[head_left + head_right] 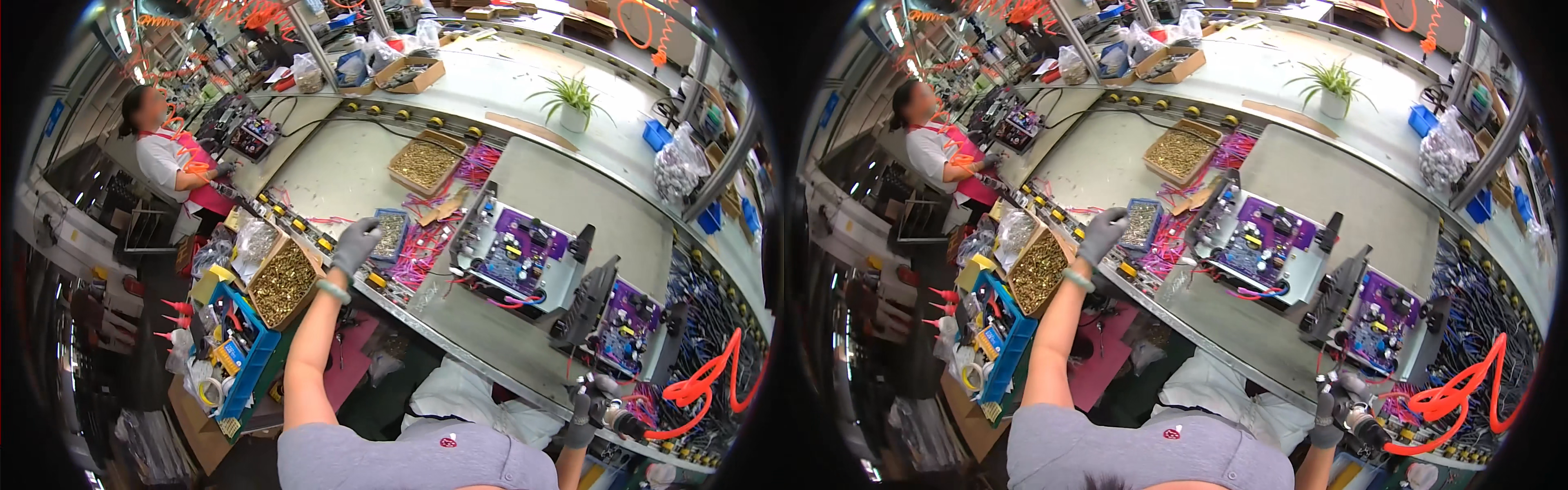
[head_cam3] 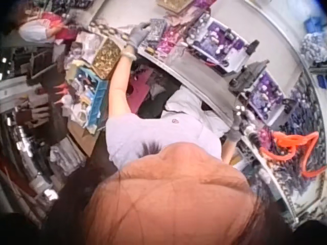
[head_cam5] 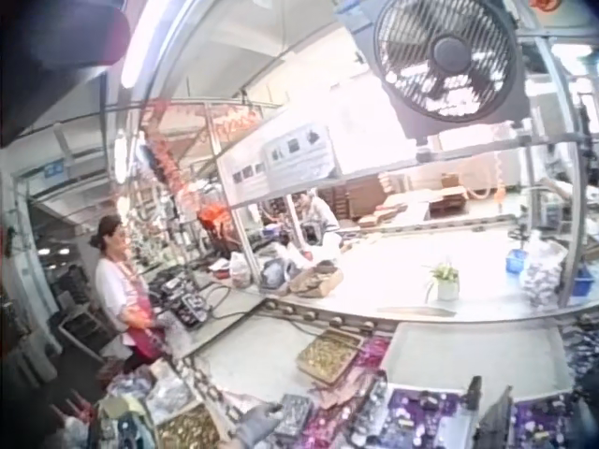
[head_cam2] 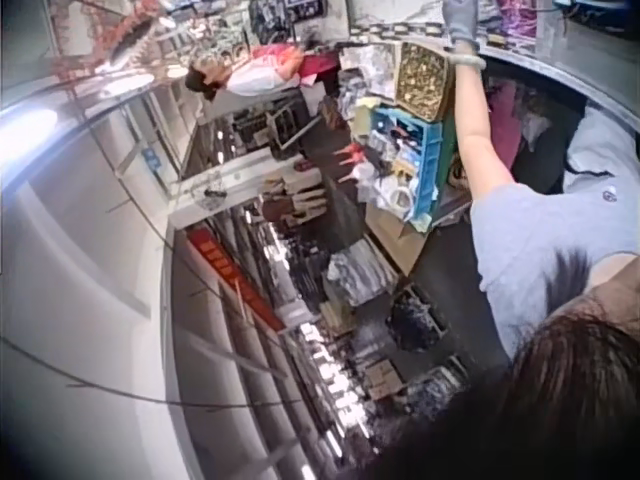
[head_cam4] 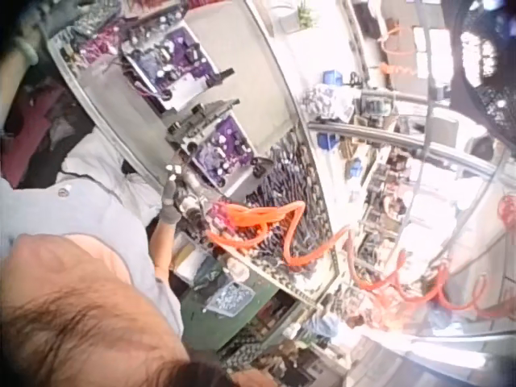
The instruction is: The person uses a heat gun to apply heat to a circuit board inside a metal casing. They then use pliers to manipulate and secure wires within the device. The person handles multiple pink wires and a black component, adjusting them on the board before placing the casing back on the workbench.
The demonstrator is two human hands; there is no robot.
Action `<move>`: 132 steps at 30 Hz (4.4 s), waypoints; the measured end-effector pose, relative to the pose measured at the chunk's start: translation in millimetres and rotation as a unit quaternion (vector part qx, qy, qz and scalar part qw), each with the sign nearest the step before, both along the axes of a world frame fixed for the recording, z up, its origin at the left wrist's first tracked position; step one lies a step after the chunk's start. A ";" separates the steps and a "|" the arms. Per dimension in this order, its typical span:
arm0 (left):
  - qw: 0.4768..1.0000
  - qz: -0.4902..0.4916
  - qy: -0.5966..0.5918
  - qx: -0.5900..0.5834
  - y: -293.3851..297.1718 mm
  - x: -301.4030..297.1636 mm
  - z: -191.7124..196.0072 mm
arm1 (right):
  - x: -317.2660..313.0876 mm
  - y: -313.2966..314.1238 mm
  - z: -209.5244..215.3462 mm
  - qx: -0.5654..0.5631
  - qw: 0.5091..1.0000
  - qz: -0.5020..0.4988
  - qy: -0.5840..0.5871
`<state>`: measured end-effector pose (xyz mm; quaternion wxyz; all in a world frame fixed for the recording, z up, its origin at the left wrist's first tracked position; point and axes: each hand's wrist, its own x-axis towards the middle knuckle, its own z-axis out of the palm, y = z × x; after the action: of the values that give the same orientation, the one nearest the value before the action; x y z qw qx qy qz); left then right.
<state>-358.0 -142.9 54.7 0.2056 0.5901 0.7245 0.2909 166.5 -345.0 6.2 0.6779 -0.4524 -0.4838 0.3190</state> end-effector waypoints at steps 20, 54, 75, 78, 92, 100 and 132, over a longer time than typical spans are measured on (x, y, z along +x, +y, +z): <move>0.927 -0.039 0.370 -0.053 302.2 66.7 -119.1 | -24.1 -11.9 25.5 -0.127 0.976 -0.175 0.026; 0.649 -0.112 -0.715 -0.233 -145.2 233.2 50.5 | -80.4 85.4 205.1 0.115 0.937 0.228 0.241; 0.541 -0.158 -0.802 -0.196 -123.4 248.6 40.4 | -105.6 95.7 176.8 0.119 0.915 0.242 0.300; 0.540 -0.106 -0.809 -0.207 -122.8 252.3 47.1 | -107.2 95.8 175.3 0.112 0.917 0.242 0.296; 0.635 -0.080 -0.767 -0.035 -126.6 273.9 58.7 | -129.2 90.2 197.5 0.157 0.934 0.167 0.274; 0.574 -0.135 -0.798 -0.128 -117.6 240.4 64.3 | -136.5 146.0 198.9 0.075 0.853 0.402 0.325; 0.720 -0.061 -0.672 -0.164 -110.3 203.7 11.5 | -183.1 289.8 171.2 0.035 0.981 0.188 0.024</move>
<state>-154.3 -253.2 66.2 0.7494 0.2399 0.3950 0.4741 -16.6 -55.1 177.4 0.6329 -0.3211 -0.5547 0.4343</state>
